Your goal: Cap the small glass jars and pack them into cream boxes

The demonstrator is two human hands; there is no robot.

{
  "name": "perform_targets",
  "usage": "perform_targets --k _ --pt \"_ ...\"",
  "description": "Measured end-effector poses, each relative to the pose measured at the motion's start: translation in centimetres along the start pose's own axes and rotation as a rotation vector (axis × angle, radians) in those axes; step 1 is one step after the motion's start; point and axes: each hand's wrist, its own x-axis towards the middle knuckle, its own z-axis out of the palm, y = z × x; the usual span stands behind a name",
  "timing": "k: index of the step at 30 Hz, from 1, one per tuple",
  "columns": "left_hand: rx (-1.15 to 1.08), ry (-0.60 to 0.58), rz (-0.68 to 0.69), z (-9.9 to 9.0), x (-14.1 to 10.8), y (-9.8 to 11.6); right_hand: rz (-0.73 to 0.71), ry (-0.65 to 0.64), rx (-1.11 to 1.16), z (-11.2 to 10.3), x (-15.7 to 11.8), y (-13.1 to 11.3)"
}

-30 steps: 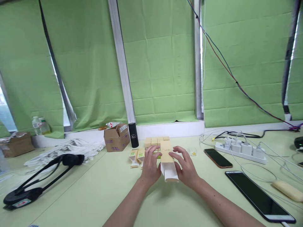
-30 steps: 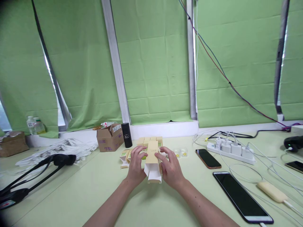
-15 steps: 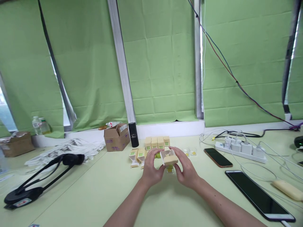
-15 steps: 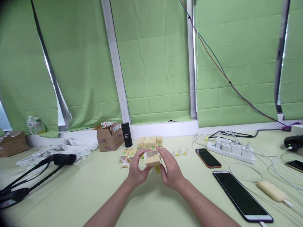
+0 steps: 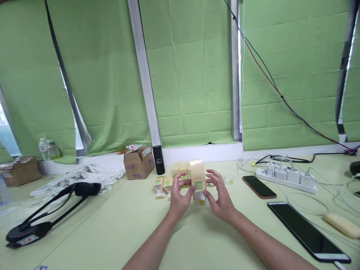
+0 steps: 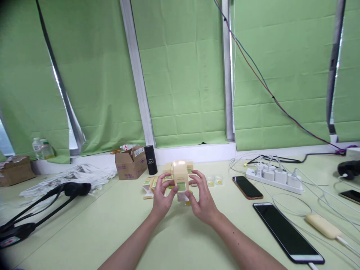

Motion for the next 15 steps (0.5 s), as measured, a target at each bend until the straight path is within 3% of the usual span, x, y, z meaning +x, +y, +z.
perform_targets --k 7,15 --pt "-0.125 0.005 -0.101 0.25 0.26 -0.26 0.058 -0.072 0.045 -0.15 -0.03 -0.03" --pt "0.062 -0.031 -0.038 0.34 0.03 -0.41 0.168 -0.031 0.102 -0.05 0.04 0.19"
